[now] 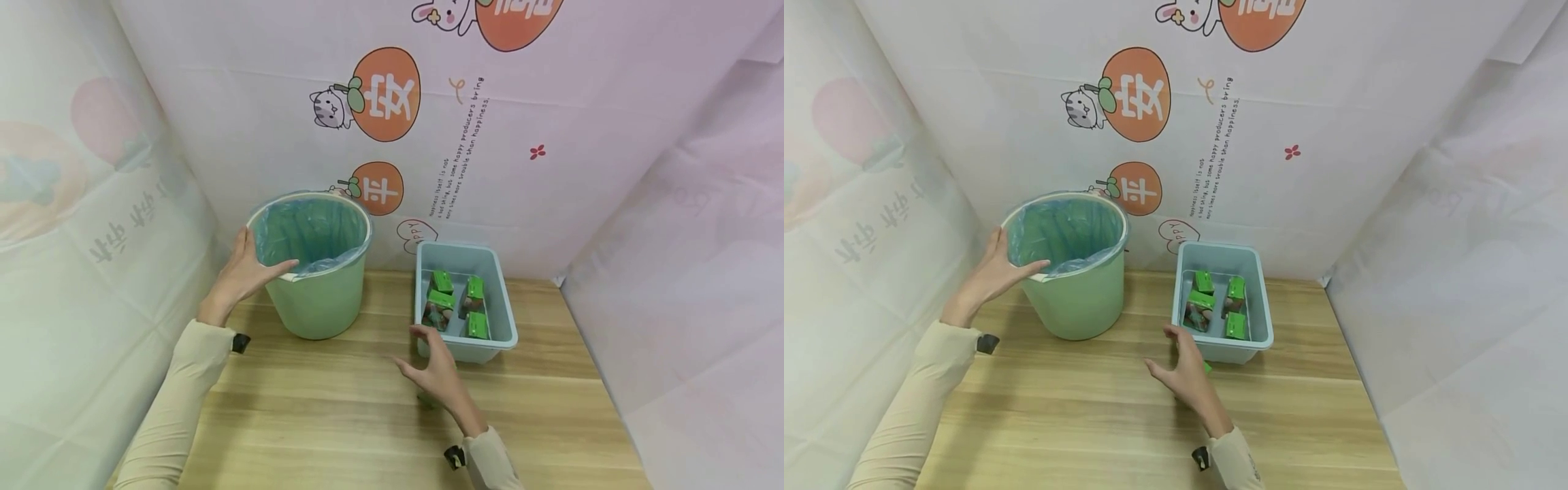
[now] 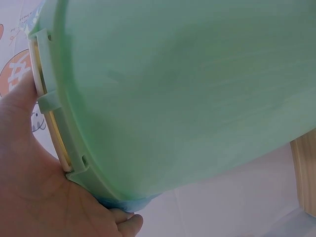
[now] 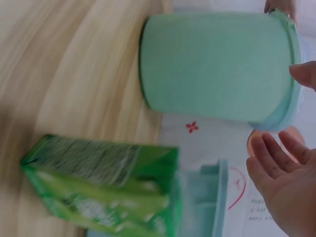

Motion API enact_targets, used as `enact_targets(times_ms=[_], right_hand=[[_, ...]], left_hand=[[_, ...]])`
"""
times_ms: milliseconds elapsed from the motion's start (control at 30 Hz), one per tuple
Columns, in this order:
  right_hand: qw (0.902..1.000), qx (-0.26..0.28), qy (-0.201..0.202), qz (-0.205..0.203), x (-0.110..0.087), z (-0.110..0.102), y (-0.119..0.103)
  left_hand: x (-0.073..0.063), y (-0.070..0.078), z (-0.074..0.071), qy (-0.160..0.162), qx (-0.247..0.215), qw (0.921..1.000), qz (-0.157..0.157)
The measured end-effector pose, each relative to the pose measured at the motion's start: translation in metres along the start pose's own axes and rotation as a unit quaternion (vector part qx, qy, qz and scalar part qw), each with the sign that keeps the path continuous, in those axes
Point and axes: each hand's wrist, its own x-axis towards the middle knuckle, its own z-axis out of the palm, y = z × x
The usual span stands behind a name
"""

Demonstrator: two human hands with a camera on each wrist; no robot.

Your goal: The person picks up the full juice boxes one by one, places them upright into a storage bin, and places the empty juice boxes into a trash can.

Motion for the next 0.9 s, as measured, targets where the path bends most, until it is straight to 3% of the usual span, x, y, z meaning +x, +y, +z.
enact_targets(times_ms=[500, 900], right_hand=[[0.9975, -0.037, 0.061, 0.004, -0.021, -0.021, 0.049], [0.9973, -0.025, 0.049, 0.050, -0.035, -0.029, 0.065]], left_hand=[[0.002, 0.001, -0.001, -0.002, 0.007, 1.0000, -0.002], [0.000, 0.001, -0.001, -0.007, -0.001, 1.0000, -0.002]])
